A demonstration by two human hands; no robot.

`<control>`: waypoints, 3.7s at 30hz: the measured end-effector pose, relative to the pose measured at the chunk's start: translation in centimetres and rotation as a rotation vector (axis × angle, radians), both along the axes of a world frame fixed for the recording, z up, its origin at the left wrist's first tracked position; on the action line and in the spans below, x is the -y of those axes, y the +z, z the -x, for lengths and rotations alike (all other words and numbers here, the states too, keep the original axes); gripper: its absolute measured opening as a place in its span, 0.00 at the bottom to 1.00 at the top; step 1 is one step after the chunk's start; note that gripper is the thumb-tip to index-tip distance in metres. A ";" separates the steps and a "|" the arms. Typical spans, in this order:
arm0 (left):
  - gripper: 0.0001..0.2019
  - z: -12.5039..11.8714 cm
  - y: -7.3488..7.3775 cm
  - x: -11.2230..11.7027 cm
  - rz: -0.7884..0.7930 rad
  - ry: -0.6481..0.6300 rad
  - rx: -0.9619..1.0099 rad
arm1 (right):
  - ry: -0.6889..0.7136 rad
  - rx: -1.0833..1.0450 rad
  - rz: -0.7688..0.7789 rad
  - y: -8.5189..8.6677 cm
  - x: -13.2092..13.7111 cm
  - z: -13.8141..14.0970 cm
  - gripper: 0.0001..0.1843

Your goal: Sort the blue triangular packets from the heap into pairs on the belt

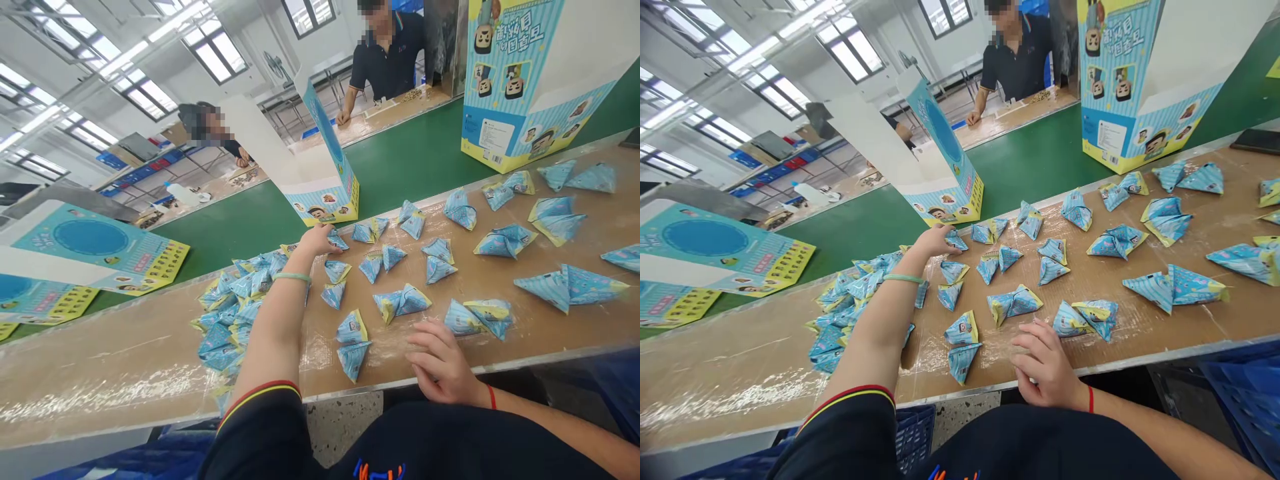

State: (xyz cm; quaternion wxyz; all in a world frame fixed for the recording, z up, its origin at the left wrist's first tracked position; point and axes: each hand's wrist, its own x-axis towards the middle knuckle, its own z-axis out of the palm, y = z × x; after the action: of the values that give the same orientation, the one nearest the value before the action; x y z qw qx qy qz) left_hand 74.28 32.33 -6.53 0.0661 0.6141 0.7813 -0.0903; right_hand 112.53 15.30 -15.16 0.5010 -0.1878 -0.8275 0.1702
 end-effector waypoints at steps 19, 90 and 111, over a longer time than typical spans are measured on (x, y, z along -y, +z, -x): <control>0.36 5.9 12.9 -5.3 -0.856 0.224 0.063 | -0.025 -0.024 0.005 -0.6 -0.3 0.3 0.13; 0.18 3.3 8.9 13.3 -0.628 0.042 -0.118 | 0.042 -0.015 0.062 0.1 0.1 -0.3 0.12; 0.29 -1.2 1.3 1.4 0.051 -0.080 0.094 | 0.018 -0.009 0.046 0.2 0.1 -0.3 0.12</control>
State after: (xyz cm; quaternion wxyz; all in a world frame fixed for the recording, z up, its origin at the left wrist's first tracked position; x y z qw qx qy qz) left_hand 75.44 30.98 -5.26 0.1148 0.6467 0.7494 -0.0838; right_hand 112.79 15.20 -15.00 0.4988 -0.1909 -0.8227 0.1946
